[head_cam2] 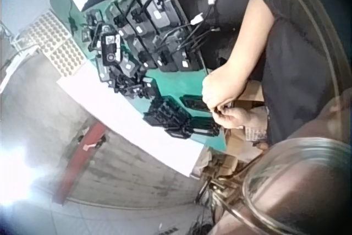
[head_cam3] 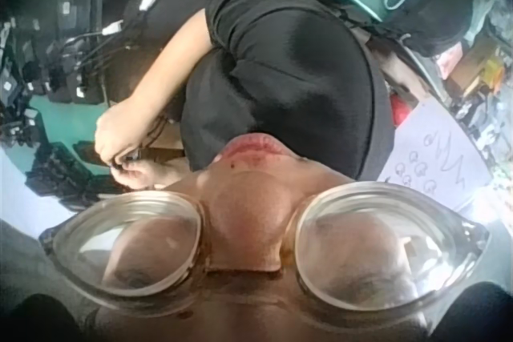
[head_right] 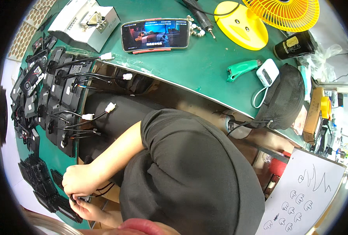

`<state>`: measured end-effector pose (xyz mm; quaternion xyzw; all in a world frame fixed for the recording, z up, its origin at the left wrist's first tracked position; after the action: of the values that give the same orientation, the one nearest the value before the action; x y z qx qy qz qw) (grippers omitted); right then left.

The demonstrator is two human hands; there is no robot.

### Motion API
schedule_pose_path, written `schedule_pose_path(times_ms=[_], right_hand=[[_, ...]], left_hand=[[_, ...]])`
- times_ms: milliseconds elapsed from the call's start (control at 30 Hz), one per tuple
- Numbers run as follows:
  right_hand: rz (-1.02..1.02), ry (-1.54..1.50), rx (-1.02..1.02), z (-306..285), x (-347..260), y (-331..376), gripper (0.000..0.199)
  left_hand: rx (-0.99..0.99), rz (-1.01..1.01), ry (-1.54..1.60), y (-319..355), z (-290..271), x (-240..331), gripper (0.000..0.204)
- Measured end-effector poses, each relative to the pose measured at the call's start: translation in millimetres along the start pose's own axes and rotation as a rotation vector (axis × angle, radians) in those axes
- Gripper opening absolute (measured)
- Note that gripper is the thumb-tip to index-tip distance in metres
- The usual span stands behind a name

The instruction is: The person assembles electronic devices by hand, connecting cables to circuit boards and enclosing them in plastic casings.

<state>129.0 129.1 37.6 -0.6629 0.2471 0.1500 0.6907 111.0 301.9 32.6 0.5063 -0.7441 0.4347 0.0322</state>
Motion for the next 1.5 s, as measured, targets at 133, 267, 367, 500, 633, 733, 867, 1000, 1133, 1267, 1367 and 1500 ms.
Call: schedule_pose_path(times_ms=[133,267,367,500,633,733,867,1000,1133,1267,1367,1500], right_hand=[[0.054,0.121,-0.078,4,4,1,0.016],[0.067,0.186,-0.058,-5,-4,-1,0.016],[0.072,0.215,-0.051,-1,-2,2,0.017],[0.113,0.234,-0.066,-3,2,3,0.016],[-0.144,0.409,-0.056,-28,-5,-8,0.025],[0.046,0.722,0.116,-135,-25,-28,0.050],[0.506,1.509,0.292,-252,-15,4,0.064],[0.682,1.796,0.159,-297,-8,32,0.066],[0.585,1.835,0.306,-313,-11,27,0.062],[0.706,0.434,0.104,-170,18,7,0.045],[0.783,0.028,-0.199,-82,20,26,0.052],[0.870,-0.061,-0.224,-67,34,35,0.044]], left_hand=[[-0.008,-0.038,-0.089,3,6,4,0.032],[0.045,0.041,0.032,5,8,10,0.026],[0.070,0.027,0.057,7,8,5,0.025],[0.105,0.086,-0.019,6,13,11,0.023],[0.060,0.065,0.052,3,15,8,0.021],[0.097,-0.022,0.139,4,2,-17,0.023],[0.124,-0.142,0.320,1,-1,-26,0.023],[0.115,-0.392,0.546,2,6,-35,0.034],[0.162,-0.612,0.862,-7,29,-43,0.040],[0.199,-0.676,1.079,-4,46,-25,0.034],[0.323,-0.625,1.013,8,37,-27,0.031],[0.331,-0.575,1.023,17,30,-32,0.030]])
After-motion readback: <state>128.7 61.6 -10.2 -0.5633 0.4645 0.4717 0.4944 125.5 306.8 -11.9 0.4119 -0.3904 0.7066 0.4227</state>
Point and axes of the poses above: each hand's wrist, its own y-axis away from the middle knuckle, its own z-axis out of the palm, x = y × z, the point moved 7 cm from there along -y, towards the middle knuckle, and after that the axes turned 5 degrees about x, right-handed, at the moved point
